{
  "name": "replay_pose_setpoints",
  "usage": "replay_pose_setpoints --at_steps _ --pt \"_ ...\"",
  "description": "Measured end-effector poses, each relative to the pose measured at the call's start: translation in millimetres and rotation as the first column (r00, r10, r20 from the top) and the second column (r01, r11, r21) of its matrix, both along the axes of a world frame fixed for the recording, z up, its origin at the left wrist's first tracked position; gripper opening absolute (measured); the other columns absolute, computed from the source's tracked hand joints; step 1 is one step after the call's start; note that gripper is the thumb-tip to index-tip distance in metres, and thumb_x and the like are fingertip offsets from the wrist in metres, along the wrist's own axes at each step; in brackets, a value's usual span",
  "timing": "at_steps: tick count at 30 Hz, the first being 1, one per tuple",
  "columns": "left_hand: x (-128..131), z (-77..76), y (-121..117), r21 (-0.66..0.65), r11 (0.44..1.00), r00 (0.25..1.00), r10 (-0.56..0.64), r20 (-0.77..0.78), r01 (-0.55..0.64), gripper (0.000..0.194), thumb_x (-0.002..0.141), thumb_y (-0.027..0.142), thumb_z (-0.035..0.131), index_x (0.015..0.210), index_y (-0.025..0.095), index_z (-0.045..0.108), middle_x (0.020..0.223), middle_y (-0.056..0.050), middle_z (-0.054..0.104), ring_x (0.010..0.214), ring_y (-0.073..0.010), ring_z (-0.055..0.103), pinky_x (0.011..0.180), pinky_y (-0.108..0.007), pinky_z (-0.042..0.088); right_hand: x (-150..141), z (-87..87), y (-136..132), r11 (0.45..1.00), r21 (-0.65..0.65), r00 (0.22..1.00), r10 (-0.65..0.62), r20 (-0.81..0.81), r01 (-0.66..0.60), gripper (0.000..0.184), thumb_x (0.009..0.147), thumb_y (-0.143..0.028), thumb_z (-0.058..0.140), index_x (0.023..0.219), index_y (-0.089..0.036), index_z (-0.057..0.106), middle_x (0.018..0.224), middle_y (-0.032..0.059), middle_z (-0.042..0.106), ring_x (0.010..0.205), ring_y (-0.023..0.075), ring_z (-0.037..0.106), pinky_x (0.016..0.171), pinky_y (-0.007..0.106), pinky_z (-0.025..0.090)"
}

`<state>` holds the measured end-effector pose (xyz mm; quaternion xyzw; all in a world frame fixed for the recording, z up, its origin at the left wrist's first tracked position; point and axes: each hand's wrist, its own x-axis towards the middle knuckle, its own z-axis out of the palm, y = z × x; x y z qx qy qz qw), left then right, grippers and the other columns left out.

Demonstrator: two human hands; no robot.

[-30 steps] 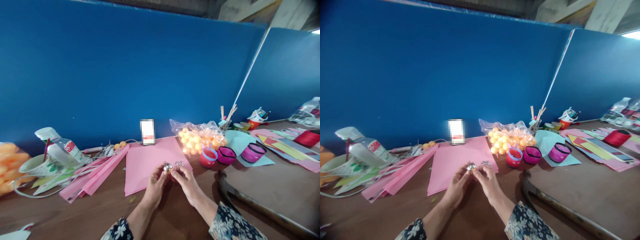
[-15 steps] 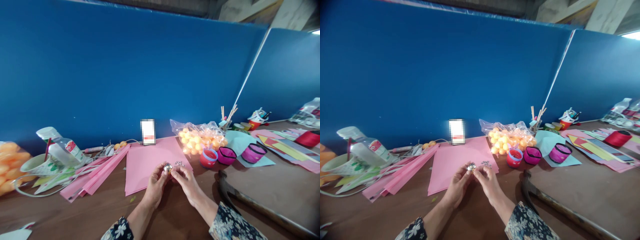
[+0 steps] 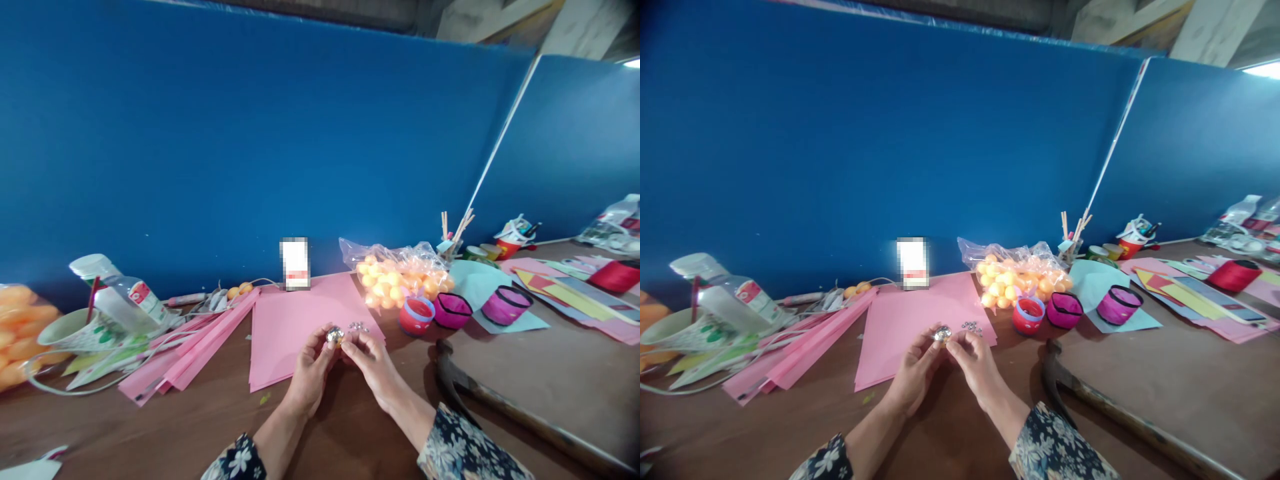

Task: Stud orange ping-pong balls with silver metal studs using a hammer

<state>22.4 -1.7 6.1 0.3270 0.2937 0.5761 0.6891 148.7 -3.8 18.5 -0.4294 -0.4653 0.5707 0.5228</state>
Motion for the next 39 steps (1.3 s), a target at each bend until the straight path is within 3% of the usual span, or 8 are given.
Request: replay_pose_setpoints --at_steps 13,39 --pt "0.2 1.9 -1.7 -0.02 1.0 1.0 0.001 -0.003 -0.001 0.034 0.073 0.026 0.063 0.106 0.021 0.057 0.109 -0.006 0.061 0.101 -0.0176 0.056 0.089 -0.029 0.042 0.6 -0.9 0.2 1.0 0.0 1.0 0.003 -0.009 -0.003 0.025 0.07 -0.043 0.064 0.073 -0.018 0.059 0.073 -0.0002 0.058 0.071 0.0156 0.055 0.07 0.029 0.046" --pt "1.0 0.9 -1.1 -0.024 0.999 0.999 0.024 -0.025 -0.024 0.039 0.071 0.029 0.066 0.108 0.021 0.058 0.11 -0.007 0.061 0.101 -0.0196 0.056 0.088 -0.031 0.043 -0.6 0.9 -1.0 1.0 -0.022 1.0 0.003 -0.006 -0.003 0.028 0.068 -0.045 0.065 0.071 -0.018 0.059 0.071 0.0 0.059 0.071 0.0164 0.056 0.072 0.031 0.047"
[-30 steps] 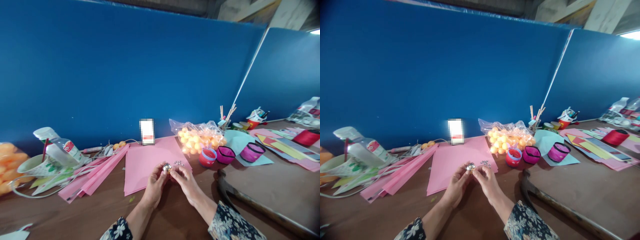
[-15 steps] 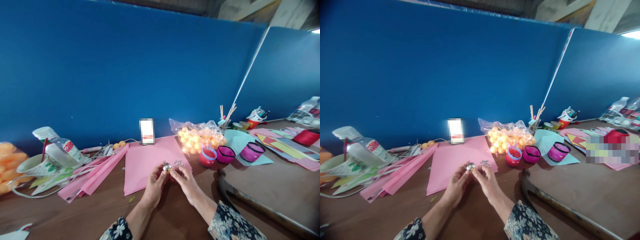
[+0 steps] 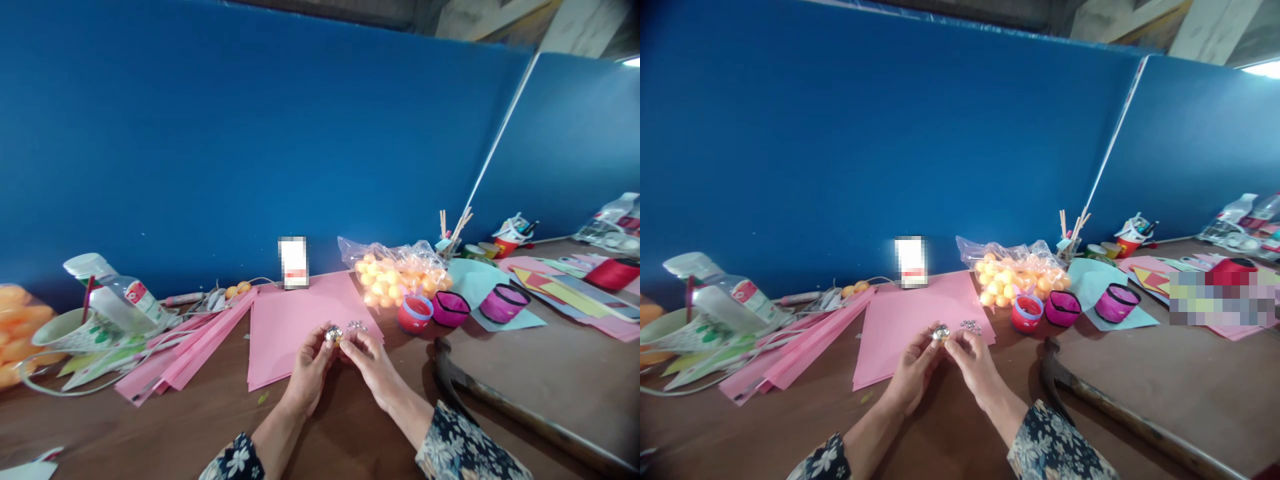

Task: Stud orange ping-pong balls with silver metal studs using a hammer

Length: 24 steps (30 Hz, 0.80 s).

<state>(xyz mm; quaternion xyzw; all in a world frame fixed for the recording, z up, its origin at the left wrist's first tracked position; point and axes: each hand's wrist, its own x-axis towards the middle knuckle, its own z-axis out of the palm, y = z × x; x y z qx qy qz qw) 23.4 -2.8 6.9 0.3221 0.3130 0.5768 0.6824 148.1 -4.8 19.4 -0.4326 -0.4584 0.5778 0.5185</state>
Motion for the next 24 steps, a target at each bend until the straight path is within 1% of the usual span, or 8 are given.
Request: replay_pose_setpoints --at_steps 6,12,17,21,24 --pt "-0.1 -0.4 -0.1 0.011 1.0 1.0 -0.004 -0.021 0.004 0.04 0.072 0.029 0.064 0.11 0.021 0.056 0.111 -0.007 0.061 0.104 -0.0204 0.055 0.092 -0.033 0.041 0.8 -2.2 0.7 1.0 0.019 1.0 0.024 -0.018 -0.024 0.025 0.072 -0.042 0.063 0.076 -0.018 0.061 0.076 0.0017 0.061 0.076 0.0181 0.057 0.075 0.033 0.046" --pt "0.1 0.9 -0.7 0.026 1.0 0.998 0.015 -0.065 -0.014 0.044 0.071 0.031 0.065 0.113 0.022 0.056 0.116 -0.008 0.059 0.109 -0.0235 0.052 0.097 -0.037 0.037 0.7 -3.0 0.2 0.998 0.033 0.997 0.05 -0.052 -0.048 0.02 0.075 -0.037 0.061 0.078 -0.017 0.061 0.074 0.0008 0.06 0.077 0.0175 0.058 0.079 0.034 0.045" --pt "0.6 -3.7 -0.2 0.086 0.995 0.982 0.063 -0.175 -0.048 0.042 0.074 0.032 0.061 0.114 0.021 0.055 0.119 -0.008 0.057 0.113 -0.0246 0.049 0.098 -0.038 0.035 -0.9 -3.4 -0.2 0.999 0.009 0.993 0.046 -0.106 -0.045 0.02 0.074 -0.036 0.063 0.075 -0.016 0.06 0.076 0.0014 0.061 0.078 0.0175 0.058 0.081 0.034 0.045" --pt "0.9 -6.6 0.1 0.153 0.985 0.95 0.119 -0.29 -0.076 0.039 0.076 0.032 0.059 0.112 0.021 0.055 0.117 -0.007 0.059 0.114 -0.0235 0.048 0.1 -0.037 0.032 -2.3 -5.7 0.3 0.999 -0.034 0.989 0.033 -0.143 -0.039 0.021 0.071 -0.036 0.066 0.072 -0.016 0.06 0.074 0.0007 0.061 0.076 0.0166 0.058 0.08 0.033 0.045" --pt "0.4 -7.7 0.2 0.178 0.981 0.93 0.136 -0.34 -0.078 0.038 0.077 0.031 0.057 0.113 0.02 0.055 0.117 -0.007 0.059 0.113 -0.0233 0.048 0.1 -0.038 0.033 -3.2 -7.0 -0.1 0.999 -0.043 0.982 0.024 -0.186 -0.032 0.02 0.071 -0.035 0.067 0.071 -0.016 0.06 0.073 0.0001 0.061 0.074 0.0155 0.058 0.08 0.033 0.045"
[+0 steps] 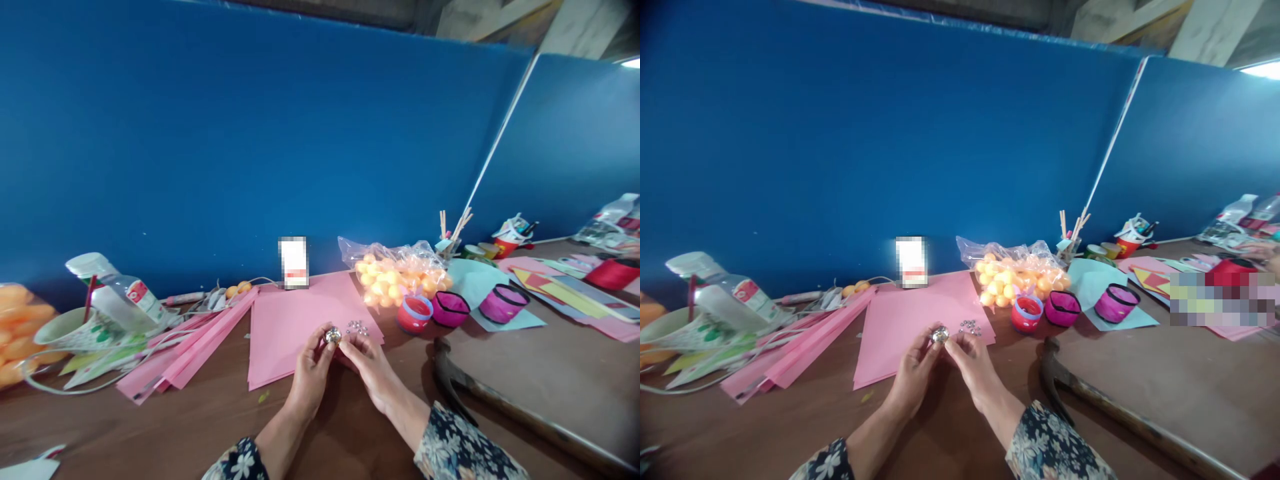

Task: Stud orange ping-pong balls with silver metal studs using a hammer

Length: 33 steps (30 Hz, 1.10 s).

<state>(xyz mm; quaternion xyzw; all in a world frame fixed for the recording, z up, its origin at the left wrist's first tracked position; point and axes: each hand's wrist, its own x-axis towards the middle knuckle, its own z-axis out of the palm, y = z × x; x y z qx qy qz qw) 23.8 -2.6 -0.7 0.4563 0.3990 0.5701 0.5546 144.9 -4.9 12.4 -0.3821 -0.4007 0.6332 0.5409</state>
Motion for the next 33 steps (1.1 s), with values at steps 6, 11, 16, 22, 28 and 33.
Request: replay_pose_setpoints --at_steps 6,11,16,22,28,33 --pt "-1.1 0.2 -1.0 0.006 1.0 0.999 -0.008 -0.036 0.008 0.037 0.078 0.031 0.055 0.113 0.02 0.054 0.117 -0.007 0.058 0.112 -0.0237 0.049 0.099 -0.039 0.034 -2.5 0.9 -2.6 0.998 -0.028 0.999 -0.05 -0.009 0.049 0.019 0.068 -0.033 0.069 0.07 -0.016 0.059 0.071 -0.0007 0.058 0.072 0.0143 0.057 0.076 0.031 0.046" --pt "-0.8 1.7 -1.8 0.003 1.0 0.999 0.009 -0.039 -0.008 0.036 0.077 0.03 0.057 0.111 0.021 0.056 0.117 -0.006 0.058 0.114 -0.0224 0.048 0.099 -0.036 0.033 -4.3 1.5 -3.5 0.997 -0.04 0.997 -0.071 0.005 0.071 0.021 0.067 -0.033 0.07 0.068 -0.015 0.059 0.068 -0.0013 0.056 0.068 0.0128 0.055 0.072 0.029 0.047" --pt "-0.9 2.9 -2.5 -0.001 1.0 0.999 0.027 -0.042 -0.027 0.036 0.075 0.031 0.058 0.11 0.022 0.058 0.117 -0.005 0.059 0.114 -0.0222 0.048 0.099 -0.035 0.033 -6.2 3.2 -5.1 0.996 -0.049 0.996 -0.08 -0.028 0.078 0.021 0.068 -0.033 0.069 0.07 -0.015 0.058 0.07 -0.0004 0.058 0.069 0.0131 0.056 0.072 0.028 0.047" --pt "-0.9 1.1 -2.8 0.006 1.0 0.999 0.026 -0.042 -0.026 0.037 0.076 0.031 0.057 0.112 0.021 0.056 0.118 -0.006 0.058 0.114 -0.0223 0.048 0.1 -0.036 0.033 -8.7 2.8 -6.4 0.991 -0.051 0.992 -0.123 -0.009 0.122 0.022 0.066 -0.032 0.07 0.07 -0.016 0.057 0.071 -0.0007 0.058 0.07 0.0138 0.057 0.074 0.03 0.047" --pt "-2.1 0.5 -4.3 0.024 0.999 0.996 0.022 -0.087 -0.02 0.037 0.077 0.031 0.056 0.113 0.022 0.055 0.12 -0.005 0.057 0.115 -0.0218 0.047 0.1 -0.035 0.033 -9.6 4.3 -7.4 0.992 -0.045 0.992 -0.122 -0.014 0.121 0.022 0.065 -0.032 0.071 0.07 -0.016 0.058 0.07 -0.0005 0.059 0.07 0.015 0.058 0.073 0.03 0.048" --pt "-1.8 3.6 -6.1 0.017 1.0 0.996 0.014 -0.089 -0.012 0.037 0.076 0.033 0.057 0.111 0.022 0.056 0.117 -0.005 0.059 0.114 -0.0228 0.049 0.1 -0.036 0.034 -8.7 4.6 -6.3 0.99 -0.079 0.992 -0.123 -0.035 0.12 0.022 0.063 -0.031 0.073 0.068 -0.017 0.057 0.069 -0.0015 0.06 0.069 0.0139 0.059 0.07 0.027 0.048"
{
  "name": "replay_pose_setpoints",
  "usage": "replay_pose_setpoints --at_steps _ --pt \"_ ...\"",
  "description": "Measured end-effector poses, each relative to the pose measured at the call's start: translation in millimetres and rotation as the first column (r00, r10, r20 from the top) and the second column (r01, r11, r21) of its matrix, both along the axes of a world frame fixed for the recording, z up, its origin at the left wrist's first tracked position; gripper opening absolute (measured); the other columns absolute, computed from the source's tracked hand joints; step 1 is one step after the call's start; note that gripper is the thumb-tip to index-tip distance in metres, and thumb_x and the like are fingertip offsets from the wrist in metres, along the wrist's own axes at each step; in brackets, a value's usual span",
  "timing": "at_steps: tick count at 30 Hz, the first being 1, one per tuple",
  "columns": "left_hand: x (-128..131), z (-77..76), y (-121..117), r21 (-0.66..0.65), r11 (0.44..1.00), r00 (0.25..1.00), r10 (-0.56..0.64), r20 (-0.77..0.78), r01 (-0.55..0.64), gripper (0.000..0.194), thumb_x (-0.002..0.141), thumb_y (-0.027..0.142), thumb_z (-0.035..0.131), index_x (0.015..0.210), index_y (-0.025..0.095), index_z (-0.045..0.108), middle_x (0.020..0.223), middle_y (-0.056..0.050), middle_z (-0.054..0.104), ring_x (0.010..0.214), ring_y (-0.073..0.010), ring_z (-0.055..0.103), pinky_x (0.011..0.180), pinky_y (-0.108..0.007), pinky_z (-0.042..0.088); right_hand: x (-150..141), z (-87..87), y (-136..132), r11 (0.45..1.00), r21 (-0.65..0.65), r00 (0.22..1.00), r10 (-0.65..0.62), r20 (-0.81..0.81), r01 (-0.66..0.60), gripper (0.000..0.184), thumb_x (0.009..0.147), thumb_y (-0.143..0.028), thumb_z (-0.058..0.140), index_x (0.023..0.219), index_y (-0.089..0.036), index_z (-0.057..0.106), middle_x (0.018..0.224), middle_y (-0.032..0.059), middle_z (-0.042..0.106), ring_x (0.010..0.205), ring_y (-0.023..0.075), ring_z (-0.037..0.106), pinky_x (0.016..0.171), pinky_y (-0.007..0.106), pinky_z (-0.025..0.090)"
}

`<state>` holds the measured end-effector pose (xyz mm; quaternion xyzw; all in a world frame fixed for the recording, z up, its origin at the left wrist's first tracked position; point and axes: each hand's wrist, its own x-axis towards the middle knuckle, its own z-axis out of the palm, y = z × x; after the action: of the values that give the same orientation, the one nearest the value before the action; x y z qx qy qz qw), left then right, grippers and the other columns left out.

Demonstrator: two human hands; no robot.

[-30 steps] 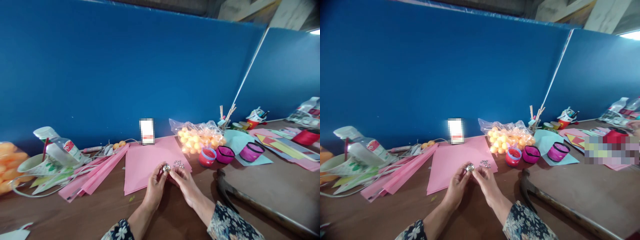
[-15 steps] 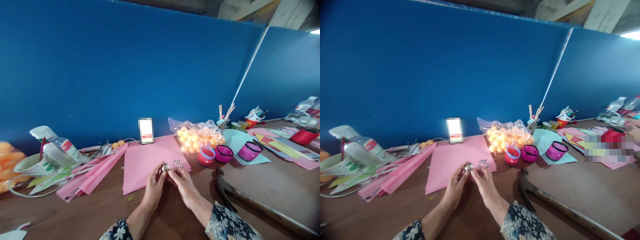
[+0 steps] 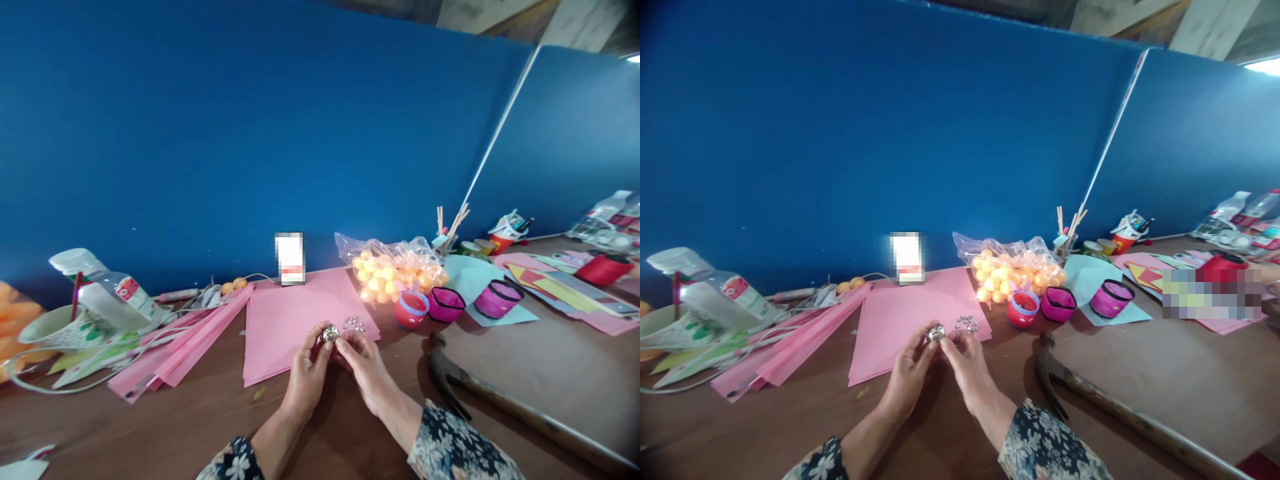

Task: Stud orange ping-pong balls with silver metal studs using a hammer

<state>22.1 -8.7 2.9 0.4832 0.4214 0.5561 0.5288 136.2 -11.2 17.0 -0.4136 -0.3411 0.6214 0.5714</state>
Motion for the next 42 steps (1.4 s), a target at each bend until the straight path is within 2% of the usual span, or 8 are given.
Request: replay_pose_setpoints --at_steps 3,7,11,19,24,28,35,42 --pt "0.5 1.0 0.4 -0.011 1.0 0.998 -0.019 0.055 0.019 0.039 0.077 0.033 0.057 0.114 0.022 0.055 0.119 -0.006 0.057 0.115 -0.0233 0.047 0.1 -0.037 0.034 0.9 -1.0 1.6 1.0 0.0 1.0 -0.004 0.018 0.004 0.022 0.064 -0.032 0.073 0.069 -0.017 0.057 0.069 -0.0015 0.06 0.068 0.013 0.059 0.069 0.027 0.049" --pt "1.0 0.0 2.0 -0.09 0.992 0.967 -0.061 0.248 0.086 0.044 0.076 0.034 0.058 0.118 0.022 0.051 0.125 -0.007 0.053 0.116 -0.0249 0.046 0.098 -0.039 0.036 0.7 -1.4 3.0 1.0 0.019 0.999 -0.017 0.037 0.016 0.024 0.066 -0.035 0.071 0.072 -0.017 0.056 0.07 -0.0012 0.06 0.066 0.0132 0.058 0.069 0.029 0.05" --pt "0.9 0.3 2.2 -0.116 0.985 0.931 -0.075 0.359 0.124 0.043 0.076 0.031 0.059 0.117 0.021 0.052 0.124 -0.009 0.053 0.115 -0.025 0.047 0.096 -0.039 0.038 -0.2 -3.5 3.5 0.994 0.101 0.984 -0.061 0.166 0.044 0.023 0.068 -0.037 0.068 0.071 -0.018 0.056 0.069 0.0002 0.059 0.066 0.0156 0.058 0.067 0.031 0.05" --pt "1.5 -0.4 3.5 -0.14 0.987 0.942 -0.023 0.336 0.074 0.037 0.074 0.031 0.062 0.108 0.019 0.056 0.104 -0.009 0.063 0.097 -0.0208 0.058 0.087 -0.035 0.044 1.8 -9.1 -0.2 0.962 0.273 0.868 -0.134 0.478 -0.002 0.017 0.077 -0.036 0.058 0.073 -0.02 0.055 0.07 0.0028 0.061 0.063 0.0175 0.057 0.062 0.029 0.046" --pt "1.2 0.4 4.3 -0.177 0.983 0.936 0.019 0.35 0.046 0.039 0.074 0.033 0.061 0.11 0.017 0.055 0.095 -0.009 0.065 0.086 -0.0179 0.061 0.082 -0.033 0.046 0.5 -9.7 -2.6 0.957 0.285 0.848 -0.113 0.518 -0.047 0.01 0.078 -0.03 0.056 0.076 -0.021 0.053 0.076 0.0034 0.061 0.07 0.0187 0.058 0.067 0.03 0.047" --pt "1.4 5.6 2.6 -0.187 0.973 0.892 -0.039 0.451 0.137 0.034 0.077 0.033 0.058 0.108 0.016 0.056 0.097 -0.008 0.065 0.089 -0.0185 0.061 0.085 -0.034 0.046 0.4 -7.1 -4.1 0.949 0.313 0.832 -0.156 0.532 -0.023 0.009 0.08 -0.028 0.053 0.084 -0.021 0.051 0.082 0.0042 0.06 0.071 0.0178 0.059 0.068 0.03 0.047" --pt "1.7 7.0 1.7 -0.178 0.965 0.855 -0.076 0.513 0.192 0.038 0.078 0.038 0.056 0.109 0.015 0.057 0.1 -0.01 0.064 0.094 -0.0222 0.06 0.088 -0.039 0.044 1.1 -2.4 -5.7 0.941 0.332 0.829 -0.231 0.509 0.058 0.029 0.073 -0.029 0.06 0.101 -0.021 0.054 0.097 0.0074 0.061 0.081 0.02 0.058 0.068 0.029 0.049" --pt "0.4 5.6 2.8 -0.192 0.965 0.883 -0.068 0.464 0.175 0.04 0.073 0.035 0.062 0.108 0.016 0.057 0.097 -0.009 0.065 0.091 -0.0211 0.061 0.088 -0.038 0.044 0.8 -2.2 -4.8 0.938 0.344 0.825 -0.219 0.521 0.032 0.033 0.07 -0.027 0.06 0.102 -0.022 0.057 0.098 0.0074 0.061 0.083 0.0214 0.058 0.07 0.032 0.049"
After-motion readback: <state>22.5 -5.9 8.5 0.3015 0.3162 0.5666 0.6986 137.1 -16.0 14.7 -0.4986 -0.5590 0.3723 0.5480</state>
